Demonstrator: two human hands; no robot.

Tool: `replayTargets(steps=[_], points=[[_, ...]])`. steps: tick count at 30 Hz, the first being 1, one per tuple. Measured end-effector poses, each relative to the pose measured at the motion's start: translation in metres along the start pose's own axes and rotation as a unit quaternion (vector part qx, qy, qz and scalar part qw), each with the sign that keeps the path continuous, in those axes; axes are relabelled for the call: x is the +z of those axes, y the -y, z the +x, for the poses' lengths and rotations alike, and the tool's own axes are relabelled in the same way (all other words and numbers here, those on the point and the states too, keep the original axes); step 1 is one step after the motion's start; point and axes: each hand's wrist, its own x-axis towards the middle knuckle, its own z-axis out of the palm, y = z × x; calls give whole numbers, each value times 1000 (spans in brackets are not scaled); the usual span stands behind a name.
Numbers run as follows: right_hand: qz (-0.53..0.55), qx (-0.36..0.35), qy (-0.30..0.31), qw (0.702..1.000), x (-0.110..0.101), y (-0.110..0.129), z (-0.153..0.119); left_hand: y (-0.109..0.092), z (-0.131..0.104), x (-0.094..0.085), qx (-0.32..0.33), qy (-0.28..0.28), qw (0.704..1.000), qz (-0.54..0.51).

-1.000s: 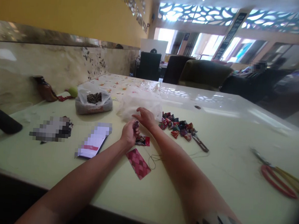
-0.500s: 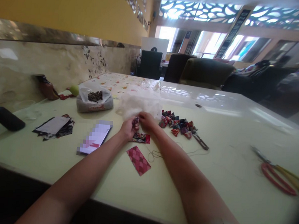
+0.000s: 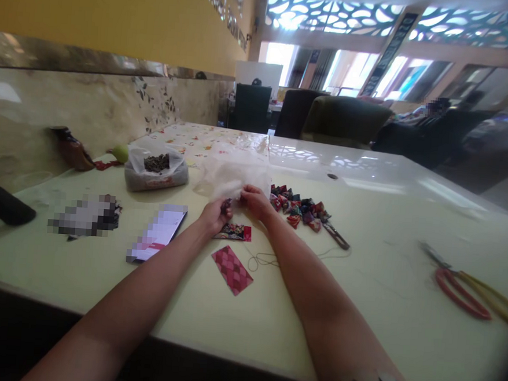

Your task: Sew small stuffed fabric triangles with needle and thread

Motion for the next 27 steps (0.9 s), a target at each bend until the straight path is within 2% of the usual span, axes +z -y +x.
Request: replayTargets(steps=[3,8,13,16,19,27], points=[[-48,-2,4,999,-1,3,0,0,0,0,3,4,1000,0],[-214,-26,-10,976,5,6,2,0,-3,1,18,14,1000,0],[-274,-28,-13,961,11,4,3,1,-7,6,37,40,998,3],[-273,-28,-6,961,9,6,3,1,-2,8,0,50,998,29],[-250,-31,-3,968,5,10,3,2,5,10,-26,28,998,49],[-112,-44,-19,993,-5,24,11,3,13,14,-9,-21,997,69]])
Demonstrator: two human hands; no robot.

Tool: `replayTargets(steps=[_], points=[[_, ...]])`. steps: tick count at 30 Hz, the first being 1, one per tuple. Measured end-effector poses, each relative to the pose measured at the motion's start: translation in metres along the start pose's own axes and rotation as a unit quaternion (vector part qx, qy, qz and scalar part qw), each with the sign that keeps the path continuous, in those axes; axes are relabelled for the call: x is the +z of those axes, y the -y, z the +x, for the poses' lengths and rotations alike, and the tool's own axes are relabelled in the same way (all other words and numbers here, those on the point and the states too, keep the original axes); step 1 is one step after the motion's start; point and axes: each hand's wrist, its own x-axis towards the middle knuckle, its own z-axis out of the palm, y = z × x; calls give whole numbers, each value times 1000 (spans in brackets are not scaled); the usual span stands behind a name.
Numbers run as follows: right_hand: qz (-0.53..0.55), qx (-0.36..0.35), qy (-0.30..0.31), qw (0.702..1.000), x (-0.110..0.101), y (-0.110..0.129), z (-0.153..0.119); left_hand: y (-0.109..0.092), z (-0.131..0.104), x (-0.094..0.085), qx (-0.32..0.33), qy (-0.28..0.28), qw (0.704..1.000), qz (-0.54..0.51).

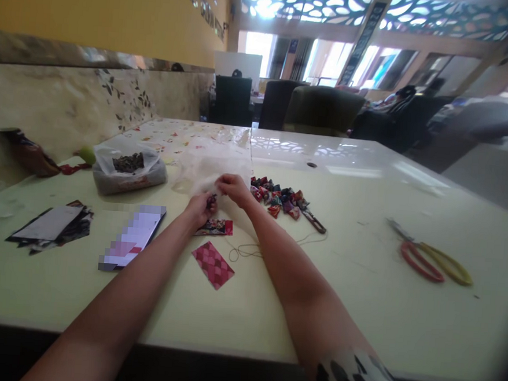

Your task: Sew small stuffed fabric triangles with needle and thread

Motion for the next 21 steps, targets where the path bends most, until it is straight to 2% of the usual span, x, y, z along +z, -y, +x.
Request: replayTargets(steps=[5,7,10,15,18,21], points=[[99,-13,-66,993,-17,20,4,1,1,-3,13,-5,1000,7],[170,-31,-101,980,-27,34,2,2,2,-3,19,-3,1000,8],[228,-51,-119,965,-41,56,-5,3,2,-4,31,2,1000,3],[246,-36,-80,965,-51,79,-30,-2,-8,-7,64,39,997,-10],[251,-3,-41,967,-50,85,-51,-10,-20,-9,76,62,995,-9],[228,23,-27,973,-48,88,-75,-15,-35,-6,86,91,992,-4]])
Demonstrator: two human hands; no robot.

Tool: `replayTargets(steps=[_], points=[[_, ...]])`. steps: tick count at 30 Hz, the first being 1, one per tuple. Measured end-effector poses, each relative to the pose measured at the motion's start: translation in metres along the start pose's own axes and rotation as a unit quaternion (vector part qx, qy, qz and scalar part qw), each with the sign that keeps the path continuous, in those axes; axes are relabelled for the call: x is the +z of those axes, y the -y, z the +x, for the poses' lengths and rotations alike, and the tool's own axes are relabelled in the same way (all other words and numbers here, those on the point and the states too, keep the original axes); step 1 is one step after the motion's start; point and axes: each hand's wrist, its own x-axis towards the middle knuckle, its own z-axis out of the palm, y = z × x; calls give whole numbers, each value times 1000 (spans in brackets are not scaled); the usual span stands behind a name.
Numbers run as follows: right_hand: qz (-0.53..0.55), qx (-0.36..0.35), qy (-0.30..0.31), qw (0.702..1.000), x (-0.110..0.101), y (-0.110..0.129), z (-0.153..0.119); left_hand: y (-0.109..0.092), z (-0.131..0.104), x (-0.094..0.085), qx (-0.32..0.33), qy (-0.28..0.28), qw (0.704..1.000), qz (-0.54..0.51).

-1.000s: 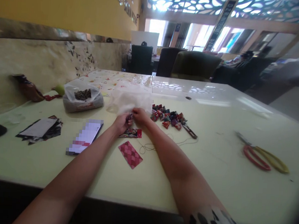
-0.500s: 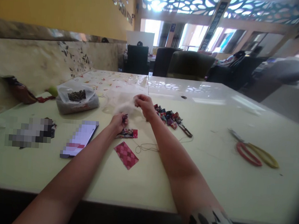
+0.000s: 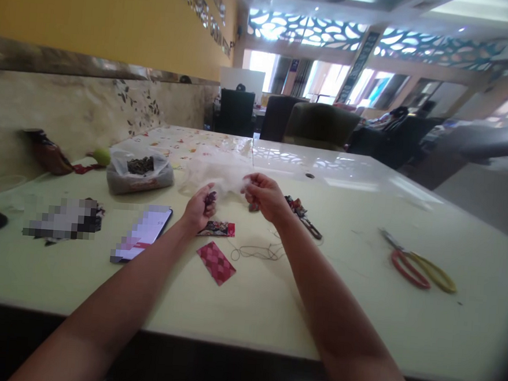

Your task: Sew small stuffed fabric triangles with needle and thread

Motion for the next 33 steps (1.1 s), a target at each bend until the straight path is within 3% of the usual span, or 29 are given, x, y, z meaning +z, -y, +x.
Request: replayTargets(steps=[3,8,14,17,20,25,33], points=[[-21,0,2,1000,-1,-2,-26,2,-12,11,3,44,999,7],[-29,-19,-3,999,-3,-10,-65,25,-29,26,-2,111,992,52],[-89,-55,-43,994,-3,-10,-76,38,-47,34,6,155,977,146],[-194,-85,-58,976,0,-8,-77,39,-50,36,3,161,976,148],[-307,-142,-72,938,4,-8,-80,42,-50,38,-4,164,977,133],[-407,-228,-35,884,4,-14,-80,45,-49,40,-28,150,984,91],[-463,-187,42,865,-2,-19,-81,43,-52,38,6,116,982,147]])
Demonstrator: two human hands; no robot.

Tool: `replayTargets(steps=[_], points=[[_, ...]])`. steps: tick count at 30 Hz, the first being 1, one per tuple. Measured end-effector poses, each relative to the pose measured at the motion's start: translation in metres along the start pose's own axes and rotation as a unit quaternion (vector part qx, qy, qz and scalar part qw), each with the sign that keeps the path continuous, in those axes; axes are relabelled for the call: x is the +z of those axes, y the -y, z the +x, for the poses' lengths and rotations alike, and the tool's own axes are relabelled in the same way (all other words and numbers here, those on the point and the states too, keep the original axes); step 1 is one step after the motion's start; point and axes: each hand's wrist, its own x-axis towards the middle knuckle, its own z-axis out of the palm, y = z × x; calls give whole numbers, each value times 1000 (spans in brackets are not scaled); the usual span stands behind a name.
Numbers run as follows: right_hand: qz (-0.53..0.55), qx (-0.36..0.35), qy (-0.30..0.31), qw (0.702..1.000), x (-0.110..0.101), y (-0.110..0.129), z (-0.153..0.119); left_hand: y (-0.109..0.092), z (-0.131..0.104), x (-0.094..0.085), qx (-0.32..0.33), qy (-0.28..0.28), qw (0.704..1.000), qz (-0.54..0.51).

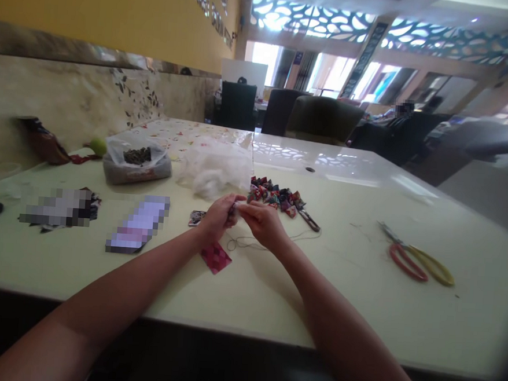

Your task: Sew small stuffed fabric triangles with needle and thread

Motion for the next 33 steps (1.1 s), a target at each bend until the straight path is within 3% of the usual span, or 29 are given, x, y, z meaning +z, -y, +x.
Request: replayTargets(steps=[5,10,14,21,23,28,30,33], points=[[13,38,46,998,1,3,1,2,-3,0,37,20,995,92],[120,133,-31,983,3,4,1,2,-4,1,60,32,993,96],[167,177,-34,969,6,2,1,3,-4,1,74,48,989,122],[24,223,-82,971,8,7,2,12,-4,2,97,106,977,160],[48,229,-98,967,9,8,3,12,-4,3,83,99,982,140],[264,238,-66,932,9,6,4,9,-1,0,33,30,998,48],[266,208,-61,939,9,6,4,7,1,-1,22,8,999,28],[176,147,-56,972,8,7,4,6,0,-1,26,-5,999,23]])
